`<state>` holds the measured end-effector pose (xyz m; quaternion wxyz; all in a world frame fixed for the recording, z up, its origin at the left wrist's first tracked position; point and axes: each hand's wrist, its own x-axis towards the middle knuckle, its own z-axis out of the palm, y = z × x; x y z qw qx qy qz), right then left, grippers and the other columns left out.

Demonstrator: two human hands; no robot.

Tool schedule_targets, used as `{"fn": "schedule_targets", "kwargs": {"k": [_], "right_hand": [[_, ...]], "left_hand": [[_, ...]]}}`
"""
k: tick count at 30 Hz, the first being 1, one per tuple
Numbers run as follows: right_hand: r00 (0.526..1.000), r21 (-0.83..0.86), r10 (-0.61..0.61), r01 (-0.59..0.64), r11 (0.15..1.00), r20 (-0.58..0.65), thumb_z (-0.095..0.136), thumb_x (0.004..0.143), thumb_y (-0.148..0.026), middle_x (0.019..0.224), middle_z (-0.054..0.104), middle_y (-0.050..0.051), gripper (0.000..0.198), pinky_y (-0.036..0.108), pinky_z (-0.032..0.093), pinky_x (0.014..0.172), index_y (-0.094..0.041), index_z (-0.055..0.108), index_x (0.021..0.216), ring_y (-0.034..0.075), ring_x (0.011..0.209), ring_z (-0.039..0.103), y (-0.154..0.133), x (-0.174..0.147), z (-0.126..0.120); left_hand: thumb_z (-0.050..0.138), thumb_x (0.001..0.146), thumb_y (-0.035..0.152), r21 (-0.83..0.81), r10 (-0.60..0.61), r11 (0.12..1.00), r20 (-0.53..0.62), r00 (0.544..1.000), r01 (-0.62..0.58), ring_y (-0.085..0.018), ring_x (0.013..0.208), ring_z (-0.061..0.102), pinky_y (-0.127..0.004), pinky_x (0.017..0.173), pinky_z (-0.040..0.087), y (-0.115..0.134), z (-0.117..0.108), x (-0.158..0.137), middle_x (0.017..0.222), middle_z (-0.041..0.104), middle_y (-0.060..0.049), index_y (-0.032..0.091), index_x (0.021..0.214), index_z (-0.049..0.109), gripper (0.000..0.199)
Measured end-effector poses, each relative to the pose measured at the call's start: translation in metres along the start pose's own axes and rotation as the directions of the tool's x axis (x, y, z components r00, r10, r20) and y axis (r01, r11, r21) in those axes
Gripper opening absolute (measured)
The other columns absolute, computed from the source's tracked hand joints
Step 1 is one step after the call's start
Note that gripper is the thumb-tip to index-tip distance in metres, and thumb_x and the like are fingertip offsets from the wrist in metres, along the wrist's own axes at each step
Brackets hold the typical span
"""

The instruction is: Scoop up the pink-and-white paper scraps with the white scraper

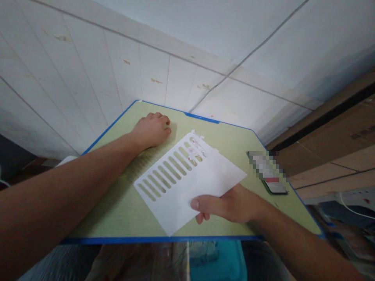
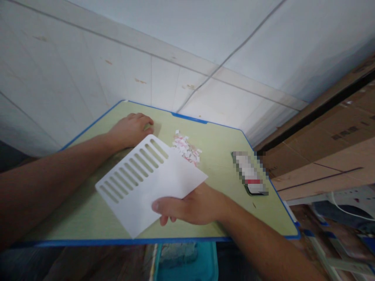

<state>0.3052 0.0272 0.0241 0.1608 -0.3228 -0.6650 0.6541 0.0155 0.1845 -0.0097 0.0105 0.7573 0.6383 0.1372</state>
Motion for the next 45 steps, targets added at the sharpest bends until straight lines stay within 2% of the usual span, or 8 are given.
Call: {"fn": "schedule_targets", "kwargs": {"k": [9, 11, 13, 15, 17, 23, 33, 45], "right_hand": [[0.983, -0.048, -0.046, 0.038, 0.998, -0.180, 0.102, 0.099, -0.052, 0.073, 0.081, 0.004, 0.038, 0.032, 0.066, 0.063, -0.022, 0.081, 0.085, 0.020, 0.063, 0.073, -0.006, 0.000, -0.004], [0.918, -0.124, -0.148, 0.109, 0.986, -0.369, 0.093, 0.101, -0.044, 0.069, 0.078, 0.004, 0.033, 0.037, 0.069, 0.068, -0.024, 0.079, 0.079, 0.023, 0.064, 0.074, -0.007, -0.002, -0.012], [0.805, -0.216, -0.249, 0.153, 0.964, -0.539, 0.085, 0.101, -0.037, 0.065, 0.076, 0.005, 0.034, 0.041, 0.071, 0.073, -0.027, 0.076, 0.069, 0.026, 0.065, 0.074, -0.006, -0.003, -0.022], [0.711, -0.286, -0.307, 0.153, 0.946, -0.633, 0.080, 0.099, -0.034, 0.063, 0.074, 0.005, 0.037, 0.044, 0.071, 0.075, -0.028, 0.073, 0.064, 0.027, 0.063, 0.073, -0.005, -0.003, -0.031], [0.677, -0.339, -0.330, 0.126, 0.932, -0.658, 0.079, 0.097, -0.033, 0.061, 0.073, 0.005, 0.037, 0.045, 0.070, 0.078, -0.029, 0.071, 0.060, 0.027, 0.062, 0.072, -0.004, -0.003, -0.037], [0.728, -0.354, -0.265, 0.032, 0.935, -0.633, 0.078, 0.090, -0.042, 0.061, 0.074, 0.007, 0.035, 0.043, 0.068, 0.072, -0.030, 0.069, 0.058, 0.027, 0.062, 0.073, -0.009, 0.001, -0.036], [0.842, -0.319, -0.173, 0.001, 0.948, -0.512, 0.088, 0.098, -0.048, 0.071, 0.082, 0.008, 0.037, 0.040, 0.072, 0.073, -0.028, 0.075, 0.070, 0.026, 0.069, 0.078, -0.004, 0.005, -0.029], [0.885, -0.300, -0.162, 0.026, 0.954, -0.438, 0.092, 0.103, -0.055, 0.073, 0.081, 0.007, 0.043, 0.039, 0.073, 0.071, -0.028, 0.075, 0.075, 0.026, 0.070, 0.078, -0.005, -0.001, -0.026]], "left_hand": [[0.055, 0.120, 0.039, 0.017, -0.014, 1.000, 0.017, 1.000, 0.014, -0.039, 0.166, 0.069, -0.056, 0.141, 0.056, 0.004, -0.003, -0.002, 0.174, 0.078, -0.018, 0.026, 0.161, 0.083, 0.052], [0.052, 0.121, 0.040, 0.024, -0.002, 1.000, 0.017, 1.000, 0.002, -0.040, 0.164, 0.070, -0.056, 0.140, 0.057, 0.003, -0.003, -0.003, 0.173, 0.078, -0.020, 0.024, 0.161, 0.083, 0.053], [0.051, 0.119, 0.041, 0.018, 0.014, 1.000, 0.010, 1.000, -0.014, -0.042, 0.163, 0.070, -0.059, 0.138, 0.058, 0.002, -0.002, -0.003, 0.173, 0.078, -0.022, 0.022, 0.160, 0.083, 0.055], [0.052, 0.118, 0.041, 0.004, 0.023, 1.000, -0.007, 1.000, -0.023, -0.043, 0.162, 0.070, -0.060, 0.137, 0.059, 0.000, -0.001, -0.003, 0.172, 0.079, -0.021, 0.022, 0.159, 0.084, 0.055], [0.052, 0.117, 0.041, 0.000, 0.021, 1.000, -0.014, 1.000, -0.022, -0.042, 0.162, 0.070, -0.060, 0.137, 0.059, -0.002, 0.000, -0.002, 0.172, 0.080, -0.019, 0.024, 0.158, 0.085, 0.055], [0.049, 0.116, 0.043, 0.012, 0.027, 1.000, 0.005, 1.000, -0.027, -0.042, 0.163, 0.070, -0.058, 0.137, 0.058, -0.003, 0.000, 0.001, 0.173, 0.078, -0.022, 0.019, 0.161, 0.084, 0.061], [0.054, 0.115, 0.044, 0.025, 0.021, 0.999, -0.029, 0.999, -0.020, -0.042, 0.159, 0.072, -0.058, 0.135, 0.059, -0.004, 0.003, 0.000, 0.167, 0.083, -0.018, 0.025, 0.159, 0.086, 0.057], [0.054, 0.117, 0.043, 0.003, 0.024, 1.000, -0.009, 1.000, -0.024, -0.042, 0.160, 0.072, -0.057, 0.135, 0.058, -0.003, 0.002, 0.000, 0.169, 0.081, -0.020, 0.024, 0.159, 0.085, 0.056]]}}
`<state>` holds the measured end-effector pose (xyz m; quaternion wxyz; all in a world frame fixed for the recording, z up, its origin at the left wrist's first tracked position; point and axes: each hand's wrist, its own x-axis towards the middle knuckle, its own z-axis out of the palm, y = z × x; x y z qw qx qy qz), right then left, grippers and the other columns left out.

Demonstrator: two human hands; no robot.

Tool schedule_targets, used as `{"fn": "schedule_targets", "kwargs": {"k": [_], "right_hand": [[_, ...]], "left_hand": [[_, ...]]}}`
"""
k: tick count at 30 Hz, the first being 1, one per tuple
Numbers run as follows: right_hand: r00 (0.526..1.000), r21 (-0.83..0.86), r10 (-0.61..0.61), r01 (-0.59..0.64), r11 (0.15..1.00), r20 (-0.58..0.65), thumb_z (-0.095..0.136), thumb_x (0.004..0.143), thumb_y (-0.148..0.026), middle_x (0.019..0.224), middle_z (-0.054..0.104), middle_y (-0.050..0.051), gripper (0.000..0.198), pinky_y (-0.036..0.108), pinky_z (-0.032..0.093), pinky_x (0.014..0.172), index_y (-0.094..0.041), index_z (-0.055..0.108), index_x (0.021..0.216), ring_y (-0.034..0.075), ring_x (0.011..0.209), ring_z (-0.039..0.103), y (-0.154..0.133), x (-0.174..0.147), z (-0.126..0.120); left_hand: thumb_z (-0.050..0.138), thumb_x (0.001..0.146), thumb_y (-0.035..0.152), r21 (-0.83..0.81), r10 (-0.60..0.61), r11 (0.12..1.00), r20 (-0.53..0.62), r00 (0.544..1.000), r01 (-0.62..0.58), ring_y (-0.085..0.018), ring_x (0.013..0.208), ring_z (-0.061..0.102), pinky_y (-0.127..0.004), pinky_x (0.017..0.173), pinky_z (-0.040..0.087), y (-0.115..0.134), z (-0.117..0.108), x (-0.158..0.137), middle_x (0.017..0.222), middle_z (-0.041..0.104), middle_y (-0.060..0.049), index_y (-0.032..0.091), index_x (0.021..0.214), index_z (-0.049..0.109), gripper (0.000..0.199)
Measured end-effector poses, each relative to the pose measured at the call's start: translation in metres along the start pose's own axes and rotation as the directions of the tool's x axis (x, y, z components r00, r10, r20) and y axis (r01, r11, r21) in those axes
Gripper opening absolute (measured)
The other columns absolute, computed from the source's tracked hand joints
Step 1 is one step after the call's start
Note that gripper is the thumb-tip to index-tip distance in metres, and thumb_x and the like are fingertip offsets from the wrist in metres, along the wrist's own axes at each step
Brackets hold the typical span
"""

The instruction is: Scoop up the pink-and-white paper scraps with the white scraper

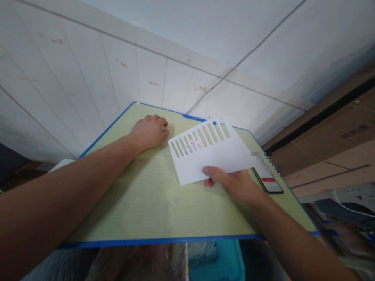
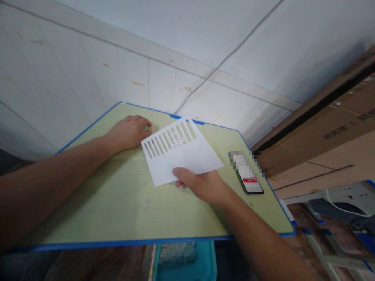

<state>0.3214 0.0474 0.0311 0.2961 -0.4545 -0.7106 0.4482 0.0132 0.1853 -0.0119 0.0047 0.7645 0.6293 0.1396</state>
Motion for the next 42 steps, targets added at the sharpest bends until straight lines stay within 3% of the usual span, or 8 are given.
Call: {"fn": "schedule_targets", "kwargs": {"k": [7, 12, 23, 31, 36, 42], "right_hand": [[0.994, 0.069, -0.016, 0.009, 0.998, 0.104, 0.093, 0.106, -0.057, 0.074, 0.081, 0.006, 0.043, 0.036, 0.068, 0.067, -0.025, 0.080, 0.082, 0.023, 0.066, 0.075, 0.009, 0.000, 0.007], [0.995, 0.106, -0.025, 0.014, 0.994, 0.097, 0.091, 0.105, -0.058, 0.071, 0.078, 0.004, 0.041, 0.033, 0.066, 0.063, -0.025, 0.079, 0.084, 0.019, 0.061, 0.069, 0.023, 0.001, 0.012], [0.981, 0.088, 0.023, -0.041, 0.995, 0.191, 0.091, 0.103, -0.045, 0.075, 0.081, 0.003, 0.026, 0.031, 0.065, 0.064, -0.024, 0.081, 0.092, 0.019, 0.066, 0.074, 0.000, -0.002, 0.010], [0.964, 0.091, 0.011, -0.037, 0.995, 0.266, 0.092, 0.104, -0.044, 0.076, 0.080, 0.002, 0.029, 0.031, 0.068, 0.066, -0.025, 0.076, 0.089, 0.019, 0.068, 0.074, -0.007, -0.004, 0.012], [0.955, 0.116, 0.012, -0.048, 0.992, 0.297, 0.092, 0.104, -0.041, 0.077, 0.080, 0.002, 0.026, 0.030, 0.069, 0.069, -0.023, 0.078, 0.090, 0.018, 0.068, 0.074, -0.006, -0.006, 0.013], [0.940, 0.190, -0.002, -0.067, 0.980, 0.341, 0.103, 0.101, -0.048, 0.076, 0.079, 0.001, 0.037, 0.028, 0.066, 0.066, -0.022, 0.079, 0.090, 0.016, 0.066, 0.072, 0.001, -0.005, 0.015]], "left_hand": [[0.057, 0.116, 0.041, -0.013, -0.007, 1.000, 0.008, 1.000, 0.007, -0.043, 0.161, 0.071, -0.061, 0.137, 0.058, 0.000, 0.000, 0.001, 0.171, 0.080, -0.020, 0.026, 0.159, 0.085, 0.053], [0.056, 0.117, 0.043, -0.007, -0.012, 1.000, 0.008, 1.000, 0.012, -0.041, 0.162, 0.070, -0.057, 0.137, 0.057, 0.000, 0.000, 0.001, 0.172, 0.079, -0.019, 0.026, 0.159, 0.085, 0.054], [0.057, 0.116, 0.042, -0.016, -0.022, 1.000, 0.008, 1.000, 0.022, -0.042, 0.164, 0.070, -0.057, 0.139, 0.056, 0.003, -0.001, 0.000, 0.173, 0.079, -0.020, 0.024, 0.160, 0.085, 0.055], [0.053, 0.118, 0.041, 0.002, -0.030, 1.000, 0.025, 0.999, 0.030, -0.042, 0.164, 0.069, -0.058, 0.139, 0.056, 0.005, -0.004, -0.002, 0.174, 0.078, -0.021, 0.023, 0.163, 0.083, 0.057], [0.061, 0.117, 0.044, -0.016, -0.030, 0.999, 0.020, 0.999, 0.030, -0.042, 0.164, 0.070, -0.057, 0.140, 0.056, 0.005, -0.004, -0.001, 0.173, 0.079, -0.018, 0.027, 0.161, 0.085, 0.052], [0.058, 0.119, 0.042, 0.007, -0.025, 1.000, 0.038, 0.999, 0.025, -0.040, 0.164, 0.070, -0.054, 0.141, 0.055, 0.006, -0.006, -0.002, 0.173, 0.079, -0.019, 0.024, 0.162, 0.084, 0.053]]}}
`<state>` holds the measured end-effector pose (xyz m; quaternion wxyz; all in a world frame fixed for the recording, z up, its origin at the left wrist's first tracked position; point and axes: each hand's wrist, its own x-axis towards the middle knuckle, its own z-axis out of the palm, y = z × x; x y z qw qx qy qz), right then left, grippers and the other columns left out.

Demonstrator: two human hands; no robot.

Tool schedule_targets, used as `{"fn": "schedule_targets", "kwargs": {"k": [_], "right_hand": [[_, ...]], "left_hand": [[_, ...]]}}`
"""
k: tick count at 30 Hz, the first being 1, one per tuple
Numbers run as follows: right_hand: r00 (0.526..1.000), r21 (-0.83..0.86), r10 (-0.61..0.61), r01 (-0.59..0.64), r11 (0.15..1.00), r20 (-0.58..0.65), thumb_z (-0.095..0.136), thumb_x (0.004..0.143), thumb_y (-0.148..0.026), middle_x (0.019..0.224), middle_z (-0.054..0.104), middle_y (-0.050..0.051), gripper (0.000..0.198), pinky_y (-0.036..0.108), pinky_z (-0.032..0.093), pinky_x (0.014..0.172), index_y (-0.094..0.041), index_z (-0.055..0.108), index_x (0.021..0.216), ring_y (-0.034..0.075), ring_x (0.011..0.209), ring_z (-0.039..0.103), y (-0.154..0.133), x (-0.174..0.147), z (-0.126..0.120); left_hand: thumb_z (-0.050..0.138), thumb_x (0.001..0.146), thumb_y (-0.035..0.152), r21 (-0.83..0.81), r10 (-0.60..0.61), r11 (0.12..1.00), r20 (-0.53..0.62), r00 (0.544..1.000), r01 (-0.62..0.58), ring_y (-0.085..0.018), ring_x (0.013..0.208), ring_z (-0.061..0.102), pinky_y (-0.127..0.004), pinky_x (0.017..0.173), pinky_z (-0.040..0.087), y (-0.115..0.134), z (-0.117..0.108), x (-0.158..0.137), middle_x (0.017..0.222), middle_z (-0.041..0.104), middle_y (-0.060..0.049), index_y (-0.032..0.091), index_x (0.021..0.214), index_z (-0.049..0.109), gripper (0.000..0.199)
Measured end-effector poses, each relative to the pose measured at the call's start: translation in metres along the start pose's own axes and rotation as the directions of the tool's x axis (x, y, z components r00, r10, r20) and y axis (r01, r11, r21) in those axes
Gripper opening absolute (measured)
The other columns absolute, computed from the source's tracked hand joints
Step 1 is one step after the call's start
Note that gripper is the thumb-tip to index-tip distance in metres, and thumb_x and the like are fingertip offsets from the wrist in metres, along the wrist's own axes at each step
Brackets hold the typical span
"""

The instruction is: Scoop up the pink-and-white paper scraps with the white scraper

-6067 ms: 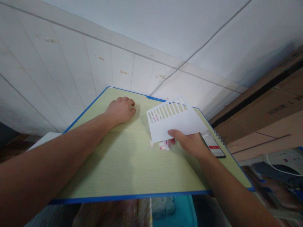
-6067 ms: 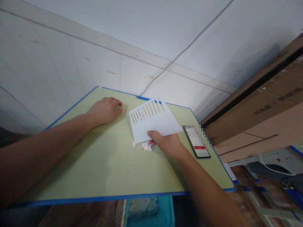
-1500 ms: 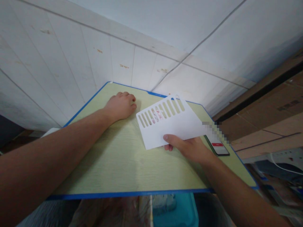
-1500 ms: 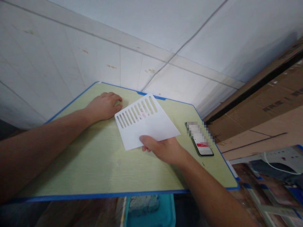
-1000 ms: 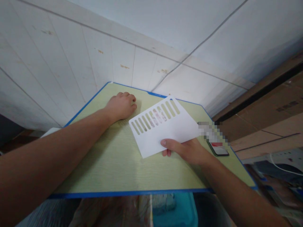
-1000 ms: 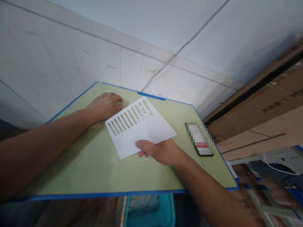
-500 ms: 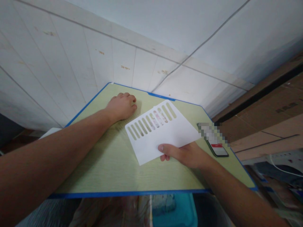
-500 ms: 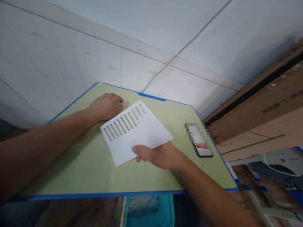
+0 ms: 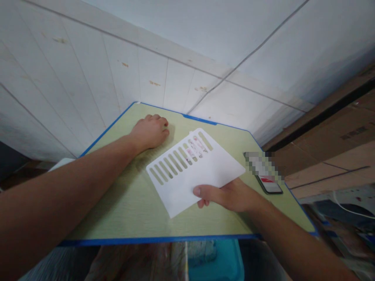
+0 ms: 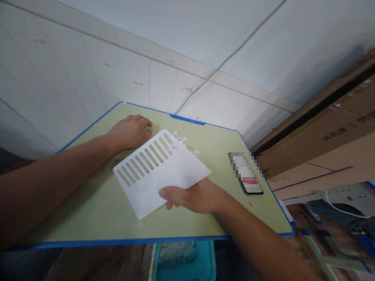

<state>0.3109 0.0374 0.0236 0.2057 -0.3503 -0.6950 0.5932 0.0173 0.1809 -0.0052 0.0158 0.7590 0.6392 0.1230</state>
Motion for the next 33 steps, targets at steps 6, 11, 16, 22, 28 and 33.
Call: {"fn": "schedule_targets", "kwargs": {"k": [6, 11, 16, 22, 28, 33], "right_hand": [[0.999, 0.088, 0.018, -0.022, 0.996, 0.046, 0.111, 0.096, -0.051, 0.076, 0.079, 0.000, 0.043, 0.025, 0.064, 0.063, -0.021, 0.081, 0.092, 0.015, 0.064, 0.071, 0.002, 0.000, 0.001], [0.998, 0.062, 0.044, -0.047, 0.997, 0.038, 0.110, 0.098, -0.056, 0.076, 0.082, 0.001, 0.046, 0.024, 0.063, 0.062, -0.020, 0.081, 0.092, 0.014, 0.064, 0.070, 0.001, 0.002, 0.004], [0.987, 0.104, 0.070, -0.086, 0.991, 0.147, 0.111, 0.097, -0.060, 0.078, 0.083, 0.003, 0.050, 0.022, 0.059, 0.058, -0.019, 0.083, 0.095, 0.014, 0.064, 0.071, 0.005, 0.002, 0.007], [0.996, 0.075, 0.034, -0.040, 0.996, 0.084, 0.109, 0.101, -0.060, 0.079, 0.084, 0.003, 0.048, 0.023, 0.060, 0.060, -0.019, 0.085, 0.097, 0.014, 0.065, 0.071, 0.007, 0.004, 0.006], [0.976, 0.090, 0.037, -0.057, 0.994, 0.214, 0.107, 0.102, -0.062, 0.081, 0.085, 0.002, 0.049, 0.023, 0.061, 0.061, -0.019, 0.085, 0.098, 0.014, 0.064, 0.070, 0.004, 0.004, 0.009], [0.986, 0.107, 0.042, -0.060, 0.992, 0.160, 0.109, 0.101, -0.059, 0.081, 0.086, 0.003, 0.047, 0.022, 0.060, 0.059, -0.019, 0.084, 0.097, 0.013, 0.062, 0.070, 0.004, 0.003, 0.011]], "left_hand": [[0.059, 0.119, 0.041, -0.008, 0.004, 1.000, -0.015, 1.000, -0.004, -0.040, 0.165, 0.069, -0.056, 0.140, 0.056, -0.002, 0.002, 0.001, 0.174, 0.079, -0.017, 0.027, 0.161, 0.084, 0.051], [0.056, 0.118, 0.038, -0.005, 0.009, 1.000, -0.012, 1.000, -0.009, -0.042, 0.165, 0.070, -0.059, 0.140, 0.057, -0.001, 0.002, 0.001, 0.174, 0.078, -0.020, 0.023, 0.163, 0.083, 0.055], [0.058, 0.118, 0.038, -0.002, -0.004, 1.000, -0.005, 1.000, 0.004, -0.043, 0.167, 0.068, -0.059, 0.141, 0.056, 0.000, 0.001, 0.001, 0.175, 0.078, -0.021, 0.022, 0.163, 0.083, 0.054], [0.060, 0.116, 0.039, -0.002, 0.001, 1.000, -0.021, 1.000, -0.001, -0.041, 0.164, 0.069, -0.059, 0.139, 0.057, 0.000, 0.001, -0.001, 0.173, 0.080, -0.017, 0.028, 0.164, 0.083, 0.054], [0.056, 0.119, 0.040, -0.015, -0.016, 1.000, 0.000, 1.000, 0.016, -0.040, 0.166, 0.068, -0.056, 0.140, 0.056, 0.001, 0.000, 0.000, 0.176, 0.077, -0.018, 0.024, 0.163, 0.083, 0.055], [0.062, 0.115, 0.043, -0.037, -0.021, 0.999, -0.033, 0.999, 0.020, -0.042, 0.164, 0.069, -0.059, 0.140, 0.055, 0.000, 0.003, 0.001, 0.171, 0.080, -0.017, 0.029, 0.161, 0.086, 0.054]]}}
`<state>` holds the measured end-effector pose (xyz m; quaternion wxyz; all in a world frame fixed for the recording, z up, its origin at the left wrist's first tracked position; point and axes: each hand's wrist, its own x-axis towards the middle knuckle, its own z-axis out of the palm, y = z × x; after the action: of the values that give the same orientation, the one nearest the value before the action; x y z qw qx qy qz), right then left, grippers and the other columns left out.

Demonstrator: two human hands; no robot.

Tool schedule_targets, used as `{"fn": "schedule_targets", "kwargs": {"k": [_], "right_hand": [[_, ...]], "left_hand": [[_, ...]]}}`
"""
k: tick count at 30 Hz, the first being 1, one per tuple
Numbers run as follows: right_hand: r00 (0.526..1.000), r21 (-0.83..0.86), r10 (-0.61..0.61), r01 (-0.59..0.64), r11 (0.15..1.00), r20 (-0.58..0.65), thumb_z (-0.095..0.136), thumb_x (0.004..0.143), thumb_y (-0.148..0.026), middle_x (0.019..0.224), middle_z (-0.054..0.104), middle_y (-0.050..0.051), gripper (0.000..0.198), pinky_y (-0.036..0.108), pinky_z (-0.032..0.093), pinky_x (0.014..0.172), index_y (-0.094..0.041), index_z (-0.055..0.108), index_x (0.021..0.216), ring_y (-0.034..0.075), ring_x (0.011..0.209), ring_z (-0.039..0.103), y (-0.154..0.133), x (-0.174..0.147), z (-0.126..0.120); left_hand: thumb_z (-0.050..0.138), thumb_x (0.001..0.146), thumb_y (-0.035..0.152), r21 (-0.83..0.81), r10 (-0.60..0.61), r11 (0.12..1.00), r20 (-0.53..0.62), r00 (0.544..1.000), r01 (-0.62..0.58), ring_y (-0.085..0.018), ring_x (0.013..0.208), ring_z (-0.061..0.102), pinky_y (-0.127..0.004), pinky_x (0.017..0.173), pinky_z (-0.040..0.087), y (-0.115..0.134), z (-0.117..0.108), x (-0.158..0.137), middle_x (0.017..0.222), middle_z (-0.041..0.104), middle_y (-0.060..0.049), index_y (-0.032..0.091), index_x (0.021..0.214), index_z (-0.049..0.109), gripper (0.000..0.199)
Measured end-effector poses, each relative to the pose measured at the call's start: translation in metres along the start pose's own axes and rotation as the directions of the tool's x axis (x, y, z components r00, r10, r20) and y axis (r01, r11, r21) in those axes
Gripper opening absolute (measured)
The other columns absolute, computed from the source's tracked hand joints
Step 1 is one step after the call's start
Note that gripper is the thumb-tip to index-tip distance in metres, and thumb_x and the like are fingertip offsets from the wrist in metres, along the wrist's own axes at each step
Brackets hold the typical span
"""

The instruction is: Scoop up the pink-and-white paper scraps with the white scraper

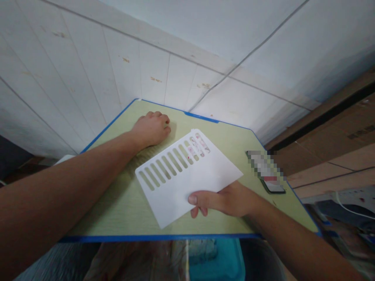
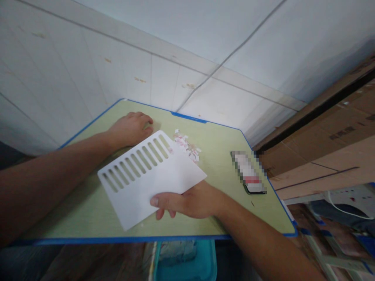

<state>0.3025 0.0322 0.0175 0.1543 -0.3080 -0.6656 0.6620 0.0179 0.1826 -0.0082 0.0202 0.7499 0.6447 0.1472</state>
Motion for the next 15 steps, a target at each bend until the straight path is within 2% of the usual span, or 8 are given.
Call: {"fn": "schedule_targets", "kwargs": {"k": [4, 8, 10, 15], "right_hand": [[0.999, 0.032, -0.004, 0.005, 0.999, -0.033, 0.111, 0.098, -0.054, 0.081, 0.086, 0.003, 0.044, 0.023, 0.062, 0.059, -0.018, 0.085, 0.098, 0.015, 0.064, 0.073, 0.002, 0.001, -0.001], [0.977, 0.063, -0.041, 0.055, 0.996, -0.209, 0.106, 0.098, -0.049, 0.077, 0.083, 0.004, 0.038, 0.026, 0.064, 0.059, -0.018, 0.084, 0.095, 0.017, 0.064, 0.075, 0.003, 0.001, -0.007], [0.968, 0.030, -0.039, 0.048, 0.998, -0.246, 0.104, 0.099, -0.046, 0.075, 0.082, 0.004, 0.035, 0.026, 0.065, 0.060, -0.018, 0.084, 0.092, 0.017, 0.063, 0.074, 0.003, 0.001, -0.010], [0.998, 0.048, 0.038, -0.036, 0.998, -0.049, 0.110, 0.095, -0.051, 0.077, 0.084, 0.004, 0.042, 0.025, 0.064, 0.059, -0.018, 0.085, 0.094, 0.017, 0.065, 0.075, 0.004, 0.000, -0.010]], "left_hand": [[0.063, 0.116, 0.043, 0.002, 0.011, 1.000, 0.008, 1.000, -0.011, -0.043, 0.165, 0.069, -0.059, 0.141, 0.055, 0.000, -0.001, -0.001, 0.172, 0.079, -0.019, 0.025, 0.161, 0.085, 0.054], [0.062, 0.116, 0.043, -0.003, 0.019, 1.000, 0.004, 1.000, -0.019, -0.043, 0.166, 0.070, -0.059, 0.141, 0.056, -0.001, -0.001, -0.001, 0.174, 0.079, -0.018, 0.025, 0.162, 0.085, 0.054], [0.064, 0.116, 0.045, -0.007, 0.018, 1.000, -0.001, 1.000, -0.018, -0.043, 0.166, 0.070, -0.059, 0.141, 0.056, -0.002, -0.001, -0.001, 0.174, 0.079, -0.018, 0.026, 0.161, 0.085, 0.053], [0.065, 0.116, 0.045, -0.012, 0.021, 1.000, 0.017, 1.000, -0.021, -0.044, 0.166, 0.069, -0.060, 0.142, 0.055, -0.003, -0.001, 0.000, 0.173, 0.079, -0.019, 0.028, 0.160, 0.085, 0.052]]}}
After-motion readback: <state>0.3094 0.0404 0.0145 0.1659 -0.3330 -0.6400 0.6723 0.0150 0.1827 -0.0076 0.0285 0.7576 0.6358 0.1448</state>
